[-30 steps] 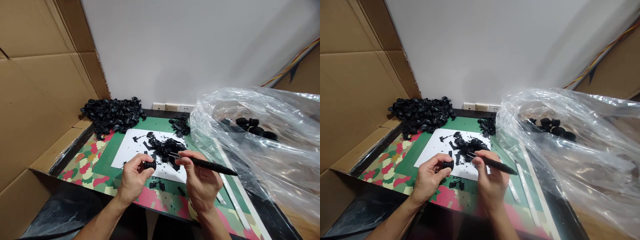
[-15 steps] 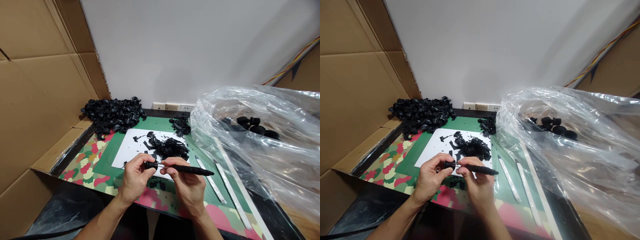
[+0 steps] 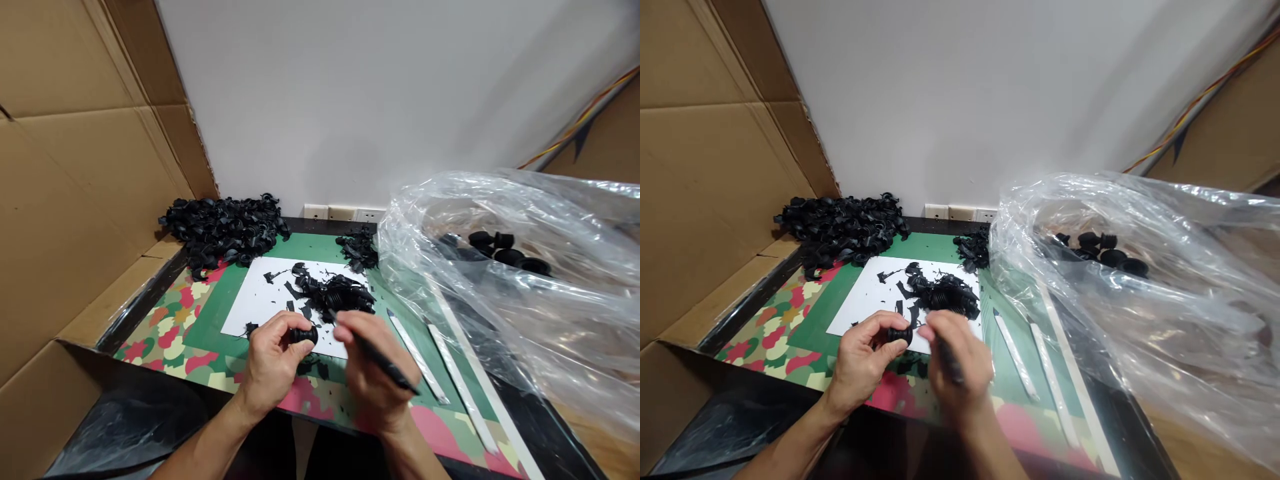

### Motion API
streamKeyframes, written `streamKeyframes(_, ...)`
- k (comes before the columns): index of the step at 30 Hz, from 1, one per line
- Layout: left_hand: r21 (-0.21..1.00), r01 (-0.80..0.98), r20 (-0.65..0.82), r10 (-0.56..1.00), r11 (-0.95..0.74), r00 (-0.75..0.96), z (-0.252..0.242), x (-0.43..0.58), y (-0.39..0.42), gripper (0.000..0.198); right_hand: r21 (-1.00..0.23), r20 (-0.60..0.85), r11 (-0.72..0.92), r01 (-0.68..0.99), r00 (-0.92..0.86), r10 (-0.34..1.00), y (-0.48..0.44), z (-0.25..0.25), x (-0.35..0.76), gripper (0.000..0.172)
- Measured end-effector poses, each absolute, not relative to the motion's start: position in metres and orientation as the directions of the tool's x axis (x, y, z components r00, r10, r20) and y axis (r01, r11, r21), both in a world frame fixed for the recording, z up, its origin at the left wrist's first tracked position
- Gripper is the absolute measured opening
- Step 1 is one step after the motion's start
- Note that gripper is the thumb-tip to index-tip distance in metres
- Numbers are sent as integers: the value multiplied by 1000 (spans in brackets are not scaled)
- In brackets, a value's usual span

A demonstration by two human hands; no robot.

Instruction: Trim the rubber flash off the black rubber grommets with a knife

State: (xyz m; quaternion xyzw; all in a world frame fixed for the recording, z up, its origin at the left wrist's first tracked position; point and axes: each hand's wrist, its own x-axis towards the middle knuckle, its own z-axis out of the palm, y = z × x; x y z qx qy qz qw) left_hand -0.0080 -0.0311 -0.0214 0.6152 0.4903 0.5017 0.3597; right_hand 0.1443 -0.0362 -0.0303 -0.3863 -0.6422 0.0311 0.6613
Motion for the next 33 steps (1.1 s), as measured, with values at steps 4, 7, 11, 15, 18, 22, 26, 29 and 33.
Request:
streamKeyframes(4, 955, 234, 191, 981, -180, -24, -23, -11, -31, 16, -739, 674, 558, 377, 412, 613, -28, -33, 158, 4)
streamKeyframes(7, 959, 223, 186, 982, -175, -32, -23, -12, -30, 17, -900, 421, 428, 87, 431, 798, -27, -34, 160, 13)
streamKeyframes(11, 961, 216, 181, 983, -172, -24, -19, -12, -30, 18, -928, 202, 295, -228, 359, 911, -27, -33, 155, 24)
streamKeyframes(15, 962, 213, 177, 984, -172, -3, -12, -10, -31, 21, -914, 212, 293, -279, 288, 934, -25, -34, 151, 23)
streamKeyframes(18, 967, 203, 155, 988, -156, 20, -9, -9, -31, 26, -913, 225, 299, -277, 270, 936, -24, -34, 150, 22)
streamKeyframes(22, 979, 165, 114, 993, -119, 40, -9, -6, -32, 31, -902, 238, 304, -306, 236, 942, -25, -33, 150, 19)
streamKeyframes(26, 997, 77, -22, 997, 17, 70, -9, -3, -32, 38, -882, 260, 318, -347, 204, 944, -25, -33, 150, 18)
streamKeyframes(29, 997, 40, -67, 995, 64, 79, -8, -2, -32, 36, -882, 264, 318, -348, 195, 945, -25, -34, 150, 20)
streamKeyframes(33, 998, 41, -60, 996, 57, 66, -6, -2, -32, 35, -903, 239, 297, -310, 212, 948, -26, -33, 150, 22)
